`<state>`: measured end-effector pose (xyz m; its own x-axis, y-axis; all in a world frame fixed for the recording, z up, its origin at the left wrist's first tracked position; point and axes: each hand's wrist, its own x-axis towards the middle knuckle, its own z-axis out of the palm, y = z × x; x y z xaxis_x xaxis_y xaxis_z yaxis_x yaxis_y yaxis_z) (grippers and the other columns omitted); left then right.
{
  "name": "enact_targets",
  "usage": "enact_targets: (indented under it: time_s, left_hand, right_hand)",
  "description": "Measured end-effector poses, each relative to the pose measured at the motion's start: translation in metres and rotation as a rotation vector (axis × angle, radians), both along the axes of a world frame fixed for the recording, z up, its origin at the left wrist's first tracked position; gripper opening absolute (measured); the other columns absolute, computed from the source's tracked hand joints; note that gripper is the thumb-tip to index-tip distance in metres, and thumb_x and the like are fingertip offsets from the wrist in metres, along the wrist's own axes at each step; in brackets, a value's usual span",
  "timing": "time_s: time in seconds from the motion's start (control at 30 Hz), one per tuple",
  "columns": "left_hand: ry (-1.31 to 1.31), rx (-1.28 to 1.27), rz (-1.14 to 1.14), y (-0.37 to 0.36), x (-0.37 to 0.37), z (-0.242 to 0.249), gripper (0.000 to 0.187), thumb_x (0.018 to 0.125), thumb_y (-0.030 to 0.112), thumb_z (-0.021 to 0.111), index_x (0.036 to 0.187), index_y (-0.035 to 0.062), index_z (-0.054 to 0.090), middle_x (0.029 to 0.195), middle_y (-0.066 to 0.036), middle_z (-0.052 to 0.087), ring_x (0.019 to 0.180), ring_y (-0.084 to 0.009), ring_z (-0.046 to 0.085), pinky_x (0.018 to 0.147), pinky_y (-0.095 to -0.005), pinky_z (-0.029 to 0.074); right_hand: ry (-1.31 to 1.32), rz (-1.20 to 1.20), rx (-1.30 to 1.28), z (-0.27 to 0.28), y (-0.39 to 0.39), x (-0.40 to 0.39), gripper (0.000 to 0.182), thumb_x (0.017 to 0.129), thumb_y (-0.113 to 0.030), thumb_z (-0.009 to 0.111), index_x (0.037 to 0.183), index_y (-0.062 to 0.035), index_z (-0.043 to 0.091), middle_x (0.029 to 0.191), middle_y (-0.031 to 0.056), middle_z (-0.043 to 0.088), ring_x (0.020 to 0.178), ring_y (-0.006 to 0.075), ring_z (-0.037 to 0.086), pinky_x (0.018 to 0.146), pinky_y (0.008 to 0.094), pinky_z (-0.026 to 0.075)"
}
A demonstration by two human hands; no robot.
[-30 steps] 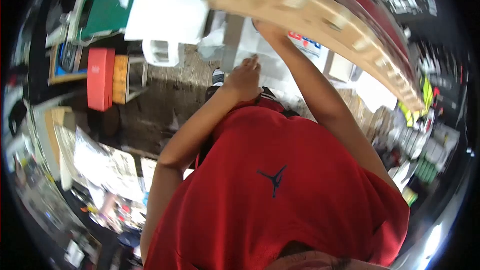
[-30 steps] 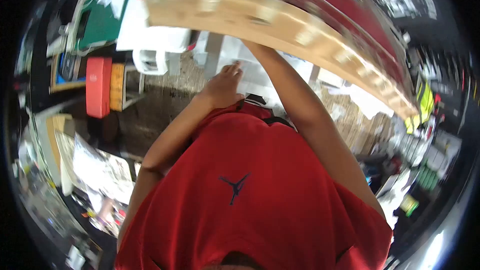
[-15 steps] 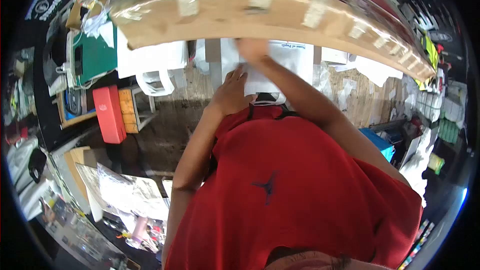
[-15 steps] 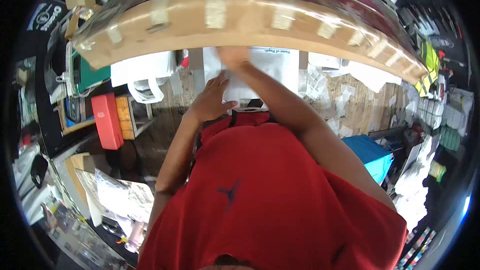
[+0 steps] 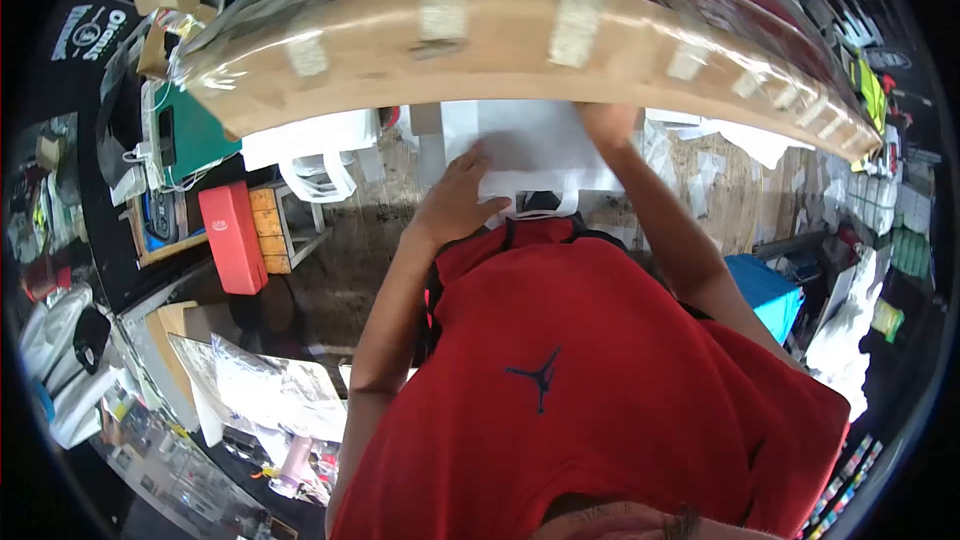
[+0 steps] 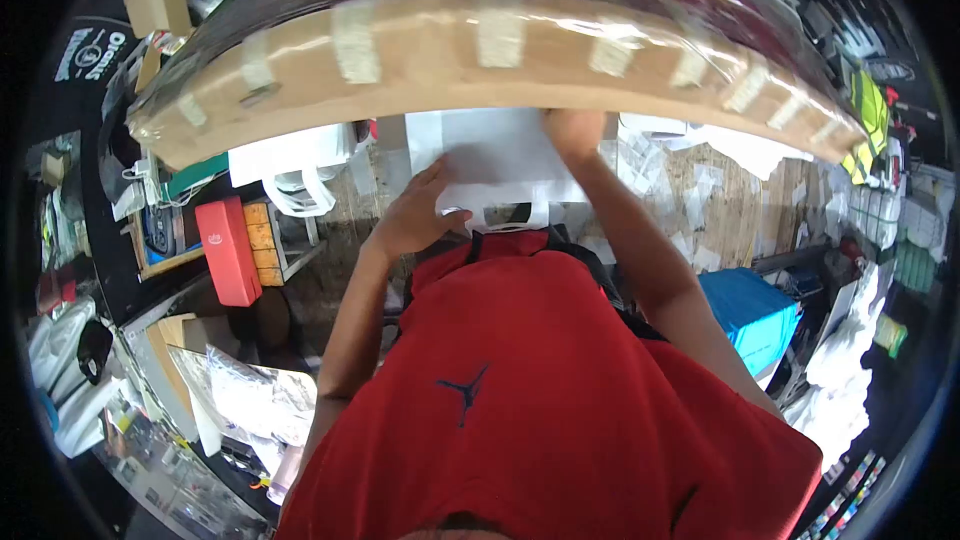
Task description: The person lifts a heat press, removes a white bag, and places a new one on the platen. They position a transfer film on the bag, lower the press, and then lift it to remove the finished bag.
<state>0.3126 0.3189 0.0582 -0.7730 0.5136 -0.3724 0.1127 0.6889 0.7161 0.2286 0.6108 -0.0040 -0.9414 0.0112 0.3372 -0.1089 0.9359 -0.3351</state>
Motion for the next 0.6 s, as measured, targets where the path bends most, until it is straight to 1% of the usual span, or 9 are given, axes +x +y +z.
enact_targets:
  time_s: [0.03,0.1,0.13,0.27,0.33,0.43,0.47,0.53,0.6]
  left_hand:
    - [0.018,0.0,0.006,0.0,0.002,0.001,0.076,0.088,0.041,0.071,0.141,-0.0068,0.044,0.155,-0.026,0.032,0.144,-0.0382,0.032,0.118,-0.0419,0.029]
    - [0.026,-0.003,0.012,0.001,0.007,0.003,0.076,0.088,0.041,0.071,0.14,-0.007,0.045,0.154,-0.026,0.034,0.144,-0.0385,0.032,0.118,-0.0423,0.03]
    - [0.032,-0.018,0.011,0.003,0.008,0.004,0.076,0.088,0.042,0.071,0.14,-0.0072,0.045,0.154,-0.026,0.033,0.144,-0.0385,0.032,0.118,-0.0426,0.03]
    - [0.067,-0.01,0.011,0.002,0.009,0.0,0.076,0.087,0.04,0.07,0.139,-0.0088,0.044,0.156,-0.027,0.03,0.145,-0.0387,0.03,0.117,-0.0434,0.032]
    - [0.065,-0.024,0.003,0.001,0.008,0.0,0.077,0.087,0.041,0.07,0.14,-0.0085,0.044,0.156,-0.027,0.028,0.146,-0.0385,0.029,0.117,-0.043,0.032]
    - [0.095,-0.058,-0.015,-0.004,0.005,-0.001,0.078,0.087,0.042,0.071,0.141,-0.0078,0.044,0.158,-0.026,0.026,0.146,-0.0374,0.03,0.117,-0.0426,0.032]
    - [0.116,-0.07,-0.009,-0.004,0.004,-0.002,0.078,0.088,0.042,0.072,0.141,-0.0073,0.044,0.159,-0.025,0.025,0.145,-0.0367,0.032,0.116,-0.0425,0.033]
    - [0.118,-0.002,0.013,-0.005,-0.003,-0.002,0.077,0.087,0.04,0.073,0.141,-0.0071,0.044,0.16,-0.024,0.023,0.143,-0.0373,0.035,0.115,-0.0427,0.035]
    - [0.109,0.056,0.057,-0.008,-0.008,0.001,0.077,0.087,0.038,0.074,0.142,-0.007,0.044,0.16,-0.023,0.022,0.142,-0.038,0.038,0.114,-0.0429,0.036]
  right_hand:
    - [0.098,0.073,0.077,-0.016,-0.021,0.0,0.026,0.077,-0.022,0.072,0.099,-0.0103,0.073,0.094,0.014,0.07,0.096,0.0388,0.064,0.083,0.0527,0.051]
    - [-0.082,0.066,-0.035,-0.005,-0.091,0.014,0.032,0.075,-0.022,0.073,0.106,-0.0118,0.072,0.104,0.0146,0.069,0.104,0.0395,0.061,0.089,0.0533,0.049]
    - [-0.018,0.17,-0.003,-0.002,-0.11,0.009,0.034,0.077,-0.024,0.072,0.109,-0.0126,0.071,0.11,0.0144,0.067,0.107,0.0393,0.06,0.092,0.0522,0.048]
    - [0.007,0.267,0.115,-0.046,-0.149,-0.068,0.035,0.085,-0.03,0.067,0.117,-0.014,0.068,0.122,0.014,0.063,0.112,0.0387,0.059,0.099,0.0501,0.045]
    - [-0.098,0.313,-0.353,-0.055,-0.162,-0.11,0.03,0.089,-0.032,0.062,0.115,-0.0179,0.069,0.129,0.0141,0.059,0.118,0.0385,0.056,0.1,0.0518,0.044]
    - [-0.143,0.246,-0.219,-0.017,-0.175,-0.096,0.028,0.086,-0.026,0.065,0.114,-0.0204,0.07,0.141,0.0139,0.05,0.126,0.0372,0.051,0.102,0.0516,0.044]
    - [-0.138,0.226,-0.215,-0.006,-0.167,-0.076,0.028,0.086,-0.026,0.065,0.114,-0.0204,0.07,0.141,0.0139,0.05,0.126,0.0372,0.051,0.102,0.0516,0.044]
    - [0.157,0.362,-0.063,0.009,-0.145,-0.039,0.031,0.082,-0.019,0.068,0.113,-0.0205,0.07,0.14,0.0138,0.051,0.125,0.037,0.051,0.1,0.0508,0.046]
    - [0.105,0.234,-0.029,0.005,-0.082,-0.029,0.033,0.078,-0.016,0.071,0.111,-0.0172,0.069,0.119,0.0148,0.065,0.114,0.0382,0.058,0.093,0.0503,0.049]
